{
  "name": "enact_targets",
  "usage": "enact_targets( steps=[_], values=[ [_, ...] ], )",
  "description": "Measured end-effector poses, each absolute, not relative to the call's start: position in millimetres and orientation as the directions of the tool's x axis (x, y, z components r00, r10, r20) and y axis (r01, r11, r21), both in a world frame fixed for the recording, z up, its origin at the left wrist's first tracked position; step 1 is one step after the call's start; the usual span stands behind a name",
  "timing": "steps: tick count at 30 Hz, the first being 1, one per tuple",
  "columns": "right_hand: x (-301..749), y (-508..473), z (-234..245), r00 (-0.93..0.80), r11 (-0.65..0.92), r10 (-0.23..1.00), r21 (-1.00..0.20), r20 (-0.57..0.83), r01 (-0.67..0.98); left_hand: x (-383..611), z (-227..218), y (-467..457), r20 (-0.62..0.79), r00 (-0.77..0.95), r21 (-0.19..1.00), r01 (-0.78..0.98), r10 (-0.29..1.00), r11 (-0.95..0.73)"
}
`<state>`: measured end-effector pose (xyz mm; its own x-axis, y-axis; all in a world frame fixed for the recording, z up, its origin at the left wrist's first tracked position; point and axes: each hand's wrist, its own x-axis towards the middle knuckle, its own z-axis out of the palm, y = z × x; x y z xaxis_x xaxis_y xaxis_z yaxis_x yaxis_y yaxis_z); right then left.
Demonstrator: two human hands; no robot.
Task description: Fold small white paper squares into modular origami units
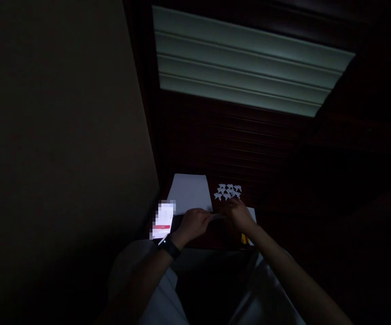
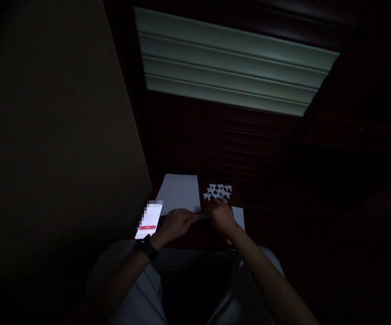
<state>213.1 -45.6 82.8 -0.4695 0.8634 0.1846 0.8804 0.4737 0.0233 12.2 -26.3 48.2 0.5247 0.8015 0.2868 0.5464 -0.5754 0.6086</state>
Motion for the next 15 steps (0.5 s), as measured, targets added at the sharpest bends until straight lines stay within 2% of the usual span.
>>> enact_targets(
  steps=[3, 7, 10, 13, 15],
  values=[
    [218.9, -46.1, 83.7, -0.449, 0.457, 0.869, 0.012, 0.209, 0.89, -1.3, 50.5, -22.6, 0.297, 0.553, 0.551, 0.567, 0.779, -0.612],
    [225.5, -49.3, 83.4, -0.415, 0.423, 0.882, 0.013, 0.221, 0.906, -20.1, 53.9, -19.3, 0.257, 0.486, 0.581, 0.613, 0.835, -0.535],
    [224.3, -52.4, 81.4, -0.381, 0.389, 0.898, 0.008, 0.22, 0.921, -18.0, 57.1, -22.1, 0.282, 0.427, 0.604, 0.617, 0.859, -0.505],
    [217.1, -54.5, 78.4, -0.385, 0.394, 0.899, -0.001, 0.207, 0.919, -0.1, 58.9, -27.2, 0.392, 0.479, 0.589, 0.525, 0.785, -0.615],
    [211.6, -55.7, 76.5, -0.395, 0.404, 0.896, -0.003, 0.202, 0.915, 13.3, 58.4, -28.8, 0.392, 0.541, 0.602, 0.461, 0.744, -0.652]
  ],
)
